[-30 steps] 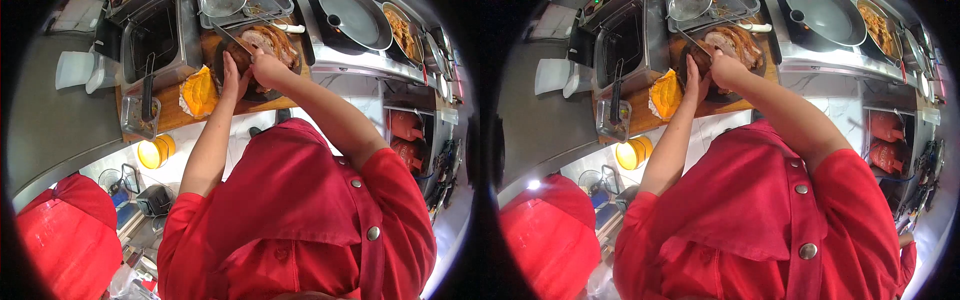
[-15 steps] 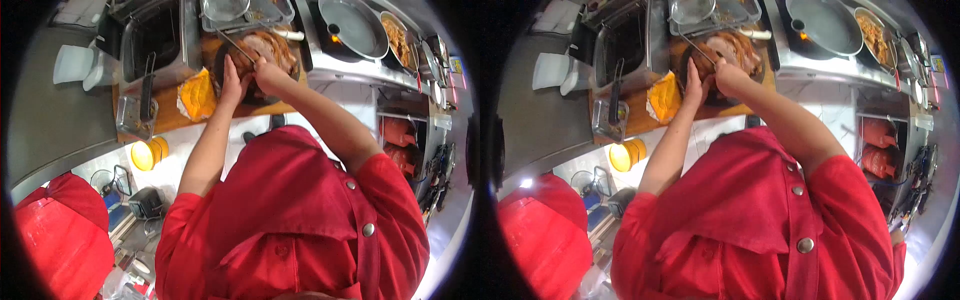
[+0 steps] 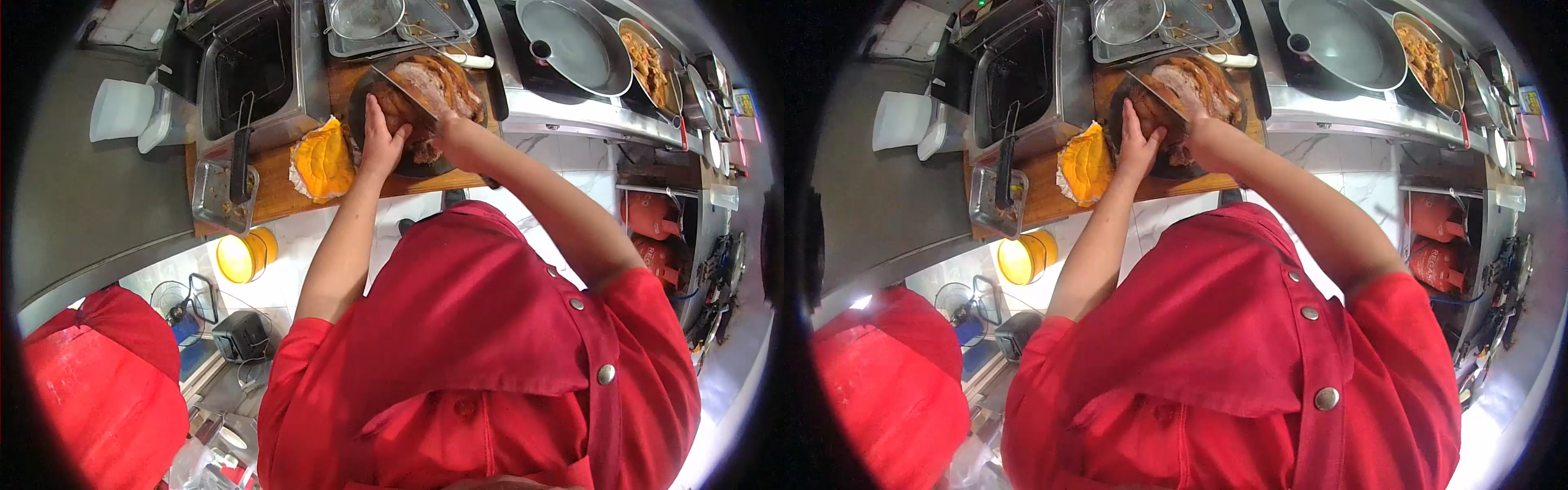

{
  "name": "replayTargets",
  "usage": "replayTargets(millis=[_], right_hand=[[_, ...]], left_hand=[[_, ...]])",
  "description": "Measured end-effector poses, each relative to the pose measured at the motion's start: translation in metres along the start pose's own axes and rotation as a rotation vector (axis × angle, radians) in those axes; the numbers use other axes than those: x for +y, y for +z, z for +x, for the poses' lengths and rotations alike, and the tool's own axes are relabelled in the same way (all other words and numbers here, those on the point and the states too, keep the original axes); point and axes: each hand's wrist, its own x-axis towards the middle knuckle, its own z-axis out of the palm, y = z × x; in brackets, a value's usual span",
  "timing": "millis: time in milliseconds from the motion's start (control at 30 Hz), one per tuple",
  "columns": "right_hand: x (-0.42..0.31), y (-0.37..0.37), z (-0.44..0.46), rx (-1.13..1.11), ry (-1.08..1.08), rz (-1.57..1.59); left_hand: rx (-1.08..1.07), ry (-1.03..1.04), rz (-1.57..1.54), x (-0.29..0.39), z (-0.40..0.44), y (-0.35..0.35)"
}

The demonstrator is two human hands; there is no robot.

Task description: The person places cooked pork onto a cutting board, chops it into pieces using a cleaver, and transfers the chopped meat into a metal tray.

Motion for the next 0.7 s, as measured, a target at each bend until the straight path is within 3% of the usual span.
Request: replayTargets(millis=[67, 133, 333, 467, 533, 700], right_hand=[[-0.027, -0.037, -0.037, -0.105, -0.040, -0.048], [-0.039, -0.031, -0.046, 0.015, 0.248, 0.175], [-0.032, -0.012, -0.011, 0.123, 0.120, 0.145], [-0.035, -0.047, -0.050, -0.061, 0.163, 0.090], [-0.021, 0.001, -0.043, 0.098, 0.189, 0.094], [-0.021, -0.007, -0.017, 0.168, 0.068, 0.151]], left_hand=[[0.003, -0.017, -0.004, 0.000, 0.002, -0.001], [0.004, 0.002, 0.055, 0.000, 0.001, 0.002], [0.007, 0.001, 0.013, 0.000, -0.001, -0.002], [0.015, 0.020, 0.067, -0.004, 0.000, 0.002], [0.009, -0.018, 0.024, 0.000, -0.005, 0.001], [0.003, -0.023, -0.018, 0.004, 0.001, -0.003]])
